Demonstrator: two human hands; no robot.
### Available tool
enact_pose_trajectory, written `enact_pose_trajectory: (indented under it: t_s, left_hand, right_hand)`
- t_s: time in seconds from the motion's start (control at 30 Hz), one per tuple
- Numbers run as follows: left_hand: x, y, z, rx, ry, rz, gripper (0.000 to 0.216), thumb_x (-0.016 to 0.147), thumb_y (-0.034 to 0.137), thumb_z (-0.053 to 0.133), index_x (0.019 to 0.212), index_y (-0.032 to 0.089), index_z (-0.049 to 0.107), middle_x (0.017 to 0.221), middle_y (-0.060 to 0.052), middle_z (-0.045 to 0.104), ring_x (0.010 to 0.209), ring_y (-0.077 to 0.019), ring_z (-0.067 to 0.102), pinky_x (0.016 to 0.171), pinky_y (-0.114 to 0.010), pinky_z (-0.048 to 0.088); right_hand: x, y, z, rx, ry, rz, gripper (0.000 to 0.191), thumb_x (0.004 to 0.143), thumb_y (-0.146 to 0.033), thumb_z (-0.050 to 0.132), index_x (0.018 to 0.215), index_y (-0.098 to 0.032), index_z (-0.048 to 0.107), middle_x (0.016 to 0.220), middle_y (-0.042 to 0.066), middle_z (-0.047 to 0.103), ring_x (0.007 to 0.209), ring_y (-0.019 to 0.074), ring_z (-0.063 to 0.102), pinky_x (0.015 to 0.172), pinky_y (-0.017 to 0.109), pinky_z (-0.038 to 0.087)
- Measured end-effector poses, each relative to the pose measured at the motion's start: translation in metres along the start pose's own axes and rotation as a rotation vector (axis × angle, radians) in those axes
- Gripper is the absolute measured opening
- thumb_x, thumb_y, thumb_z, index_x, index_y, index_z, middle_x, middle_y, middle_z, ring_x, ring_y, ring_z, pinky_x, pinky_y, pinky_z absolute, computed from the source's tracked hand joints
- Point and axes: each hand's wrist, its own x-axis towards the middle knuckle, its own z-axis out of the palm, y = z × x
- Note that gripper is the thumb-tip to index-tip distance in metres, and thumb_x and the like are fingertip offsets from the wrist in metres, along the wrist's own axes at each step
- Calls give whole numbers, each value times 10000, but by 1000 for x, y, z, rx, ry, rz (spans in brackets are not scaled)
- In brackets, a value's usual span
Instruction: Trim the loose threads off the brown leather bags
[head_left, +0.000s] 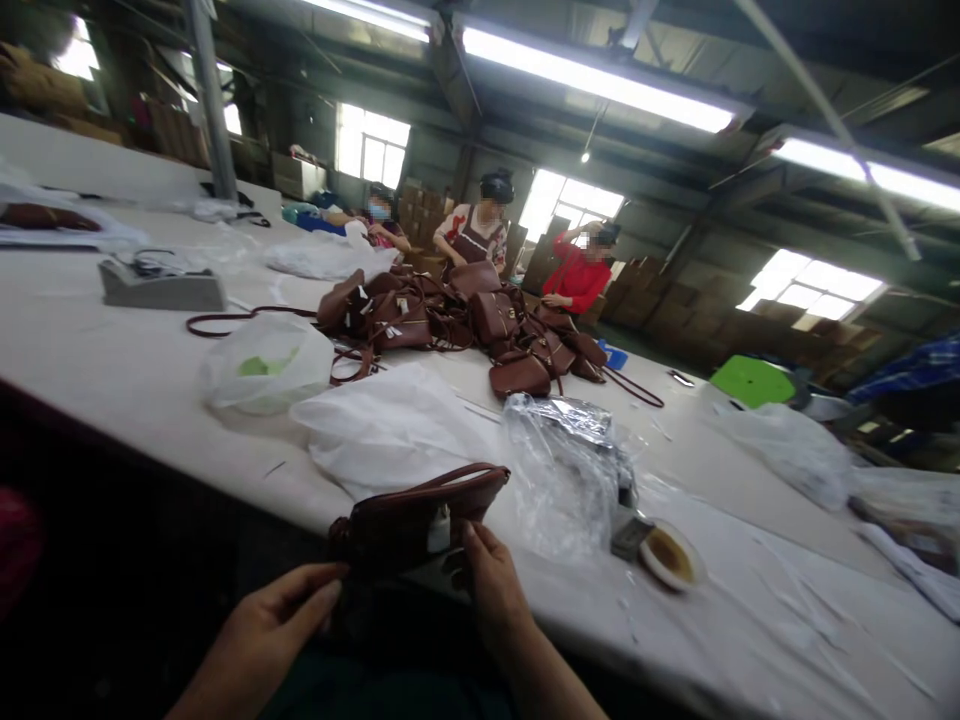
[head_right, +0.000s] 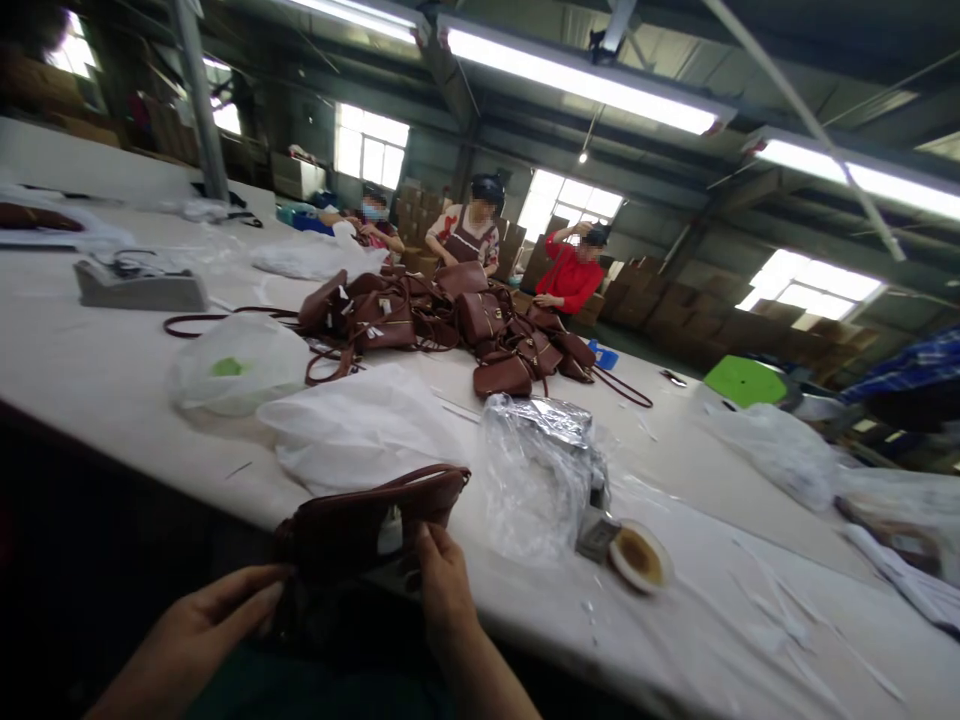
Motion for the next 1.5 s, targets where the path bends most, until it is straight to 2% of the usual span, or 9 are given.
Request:
enact_pose_trajectory:
  t_s: [0.17,0.37,0.53,0.7,0.87,1.0,1.2,1.37,1.5]
  left_hand:
    - [5,7,-24,106,291,77,541,584,574,727,1003,235,692,979,-47,749,941,-289,685,732,-304,573]
    - [13,8,-3,17,66,238,548,686,510,719,1130,197,649,1170,-76,694,1103,-277,631,977,-369,490]
    - [11,21,-1,134,119,273,400,684,505,717,963,219,722,998,-48,744,976,-286,669,934,-379,495]
    - [14,30,-4,116,9,222,412,735,535,659,961,191,681,851,-34,734,767,-235,674,679,-288,525]
    - [18,31,18,-26,-84,206,363,734,516,680,862,178,651,735,-5,675,684,-180,619,651,-257,493]
    - [16,38,40,-131,-146,189,362,684,508,731,811,179,646,721,-6,663,675,-174,604,644,-253,481]
    - [25,35,50,-112,-157,212,291,694,433,747,795,182,641,733,-5,673,724,-186,621,682,-262,477]
    - [19,34,59,-89,-172,227,190,737,338,697,840,187,644,823,-34,707,843,-220,655,779,-295,483]
    - [8,34,64,-44,-170,322,110,704,192,653,813,175,648,803,-49,691,775,-196,634,711,-277,475]
  right_hand:
    - [-5,-3,-1,-208,112,-185,438,815,-547,619,966,-141,683,669,24,609,629,156,536,556,253,417]
    - [-4,-13,18,-224,25,-257,351,785,-486,676,871,-147,709,666,26,638,588,153,525,551,266,420]
    - [8,-9,10,-249,87,-266,376,785,-484,666,946,-149,725,745,38,675,593,150,527,568,277,440]
    - [10,-1,-7,-290,183,-234,419,763,-481,681,1004,-140,715,857,81,719,694,202,598,582,295,471]
    - [12,-5,-5,-244,50,-303,452,794,-391,678,1200,-195,648,1171,99,677,1008,286,623,749,354,524]
    - [24,-2,-1,-113,-40,-335,695,735,-330,728,1375,-233,476,1413,109,501,1202,300,538,855,372,512]
    - [14,5,2,-308,331,-302,295,766,-403,669,944,-170,634,895,85,690,822,233,632,759,353,504]
    - [-8,-25,29,-537,115,-462,216,807,-416,650,843,-203,656,775,48,661,706,198,593,667,289,464]
    - [0,-36,37,-706,158,-456,329,732,-551,686,714,-223,660,674,51,647,601,202,564,585,290,416]
